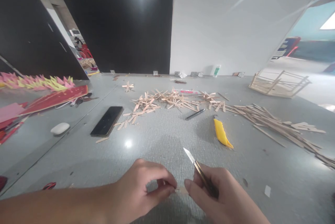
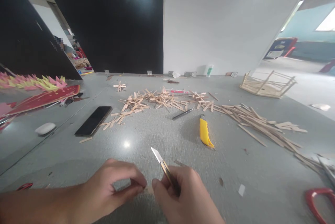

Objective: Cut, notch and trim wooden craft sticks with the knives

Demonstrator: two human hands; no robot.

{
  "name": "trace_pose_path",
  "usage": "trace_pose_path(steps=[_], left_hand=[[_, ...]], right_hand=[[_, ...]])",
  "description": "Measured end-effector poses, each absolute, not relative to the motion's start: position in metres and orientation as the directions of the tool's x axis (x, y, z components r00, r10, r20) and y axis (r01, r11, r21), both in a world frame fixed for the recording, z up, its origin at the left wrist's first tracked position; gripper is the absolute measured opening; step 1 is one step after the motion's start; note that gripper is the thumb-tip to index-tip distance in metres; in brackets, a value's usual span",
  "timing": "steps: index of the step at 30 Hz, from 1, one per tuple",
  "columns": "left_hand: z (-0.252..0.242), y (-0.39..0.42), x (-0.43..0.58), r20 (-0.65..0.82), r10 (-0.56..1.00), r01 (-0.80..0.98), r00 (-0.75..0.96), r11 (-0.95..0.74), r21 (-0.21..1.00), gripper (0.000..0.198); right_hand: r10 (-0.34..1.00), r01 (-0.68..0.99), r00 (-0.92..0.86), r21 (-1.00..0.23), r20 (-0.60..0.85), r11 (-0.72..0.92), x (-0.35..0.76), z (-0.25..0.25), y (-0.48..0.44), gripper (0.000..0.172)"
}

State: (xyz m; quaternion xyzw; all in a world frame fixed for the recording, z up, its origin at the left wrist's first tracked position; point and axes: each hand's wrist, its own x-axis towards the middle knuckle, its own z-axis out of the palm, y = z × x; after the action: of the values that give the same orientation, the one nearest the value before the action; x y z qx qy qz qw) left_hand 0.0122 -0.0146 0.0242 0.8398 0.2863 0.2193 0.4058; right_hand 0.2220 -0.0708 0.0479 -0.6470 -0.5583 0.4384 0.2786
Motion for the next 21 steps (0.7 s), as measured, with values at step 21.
trace_pose_path(steps=[21], left_hand=[[0.011, -0.01, 0.011, 0.527, 0.174, 0.195, 0.832, -0.981, 0.016, 0.023]], right_hand=[[0.947, 0.38, 0.013, -0.874, -0.322, -0.302, 0.215, 0.014, -0.072, 0.03]])
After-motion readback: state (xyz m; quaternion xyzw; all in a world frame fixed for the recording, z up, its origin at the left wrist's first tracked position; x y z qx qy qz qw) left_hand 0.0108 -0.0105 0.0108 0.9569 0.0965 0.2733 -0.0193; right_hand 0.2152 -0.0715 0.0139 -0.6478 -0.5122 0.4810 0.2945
